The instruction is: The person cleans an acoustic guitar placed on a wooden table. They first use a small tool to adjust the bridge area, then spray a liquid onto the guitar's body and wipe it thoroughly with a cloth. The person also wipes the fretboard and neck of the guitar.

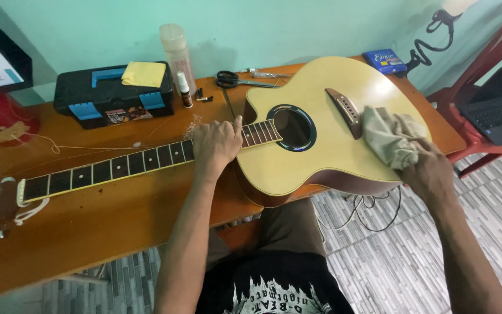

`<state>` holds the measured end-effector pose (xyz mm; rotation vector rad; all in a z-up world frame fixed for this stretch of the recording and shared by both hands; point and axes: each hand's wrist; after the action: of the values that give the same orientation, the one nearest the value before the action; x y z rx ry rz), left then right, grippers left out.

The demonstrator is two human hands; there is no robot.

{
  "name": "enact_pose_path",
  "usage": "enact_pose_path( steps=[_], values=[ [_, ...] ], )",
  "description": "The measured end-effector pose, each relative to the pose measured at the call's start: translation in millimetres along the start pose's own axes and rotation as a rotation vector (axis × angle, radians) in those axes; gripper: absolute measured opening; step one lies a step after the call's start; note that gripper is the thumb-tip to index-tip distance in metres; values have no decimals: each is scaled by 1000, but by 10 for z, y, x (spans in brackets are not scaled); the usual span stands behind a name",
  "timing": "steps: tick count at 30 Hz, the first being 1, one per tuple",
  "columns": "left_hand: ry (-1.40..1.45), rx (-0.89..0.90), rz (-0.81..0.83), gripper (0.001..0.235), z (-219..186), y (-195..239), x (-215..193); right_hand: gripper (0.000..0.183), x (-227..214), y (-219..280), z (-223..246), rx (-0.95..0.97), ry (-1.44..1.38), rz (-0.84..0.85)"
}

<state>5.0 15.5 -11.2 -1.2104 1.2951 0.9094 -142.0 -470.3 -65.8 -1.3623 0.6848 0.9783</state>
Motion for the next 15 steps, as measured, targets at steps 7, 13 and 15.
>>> enact_pose_path(
  steps=[7,13,15],
  values=[
    [15,30,9,76,6,10,-140,51,111,-123,1350,73,-236,55],
    [177,78,186,94,216,-185,50,59,222,-522,2900,-499,-407,-25],
    [167,92,288,103,263,-171,-55,68,179,-677,3100,-662,-435,-38]
  ],
)
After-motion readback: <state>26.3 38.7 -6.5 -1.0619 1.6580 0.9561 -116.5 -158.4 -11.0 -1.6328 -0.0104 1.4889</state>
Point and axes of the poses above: each hand's wrist, its own y-axis away from the middle knuckle, its own x-axis out of the palm, z = x × y, and after that the axes turned 11 degrees about -y, right-handed
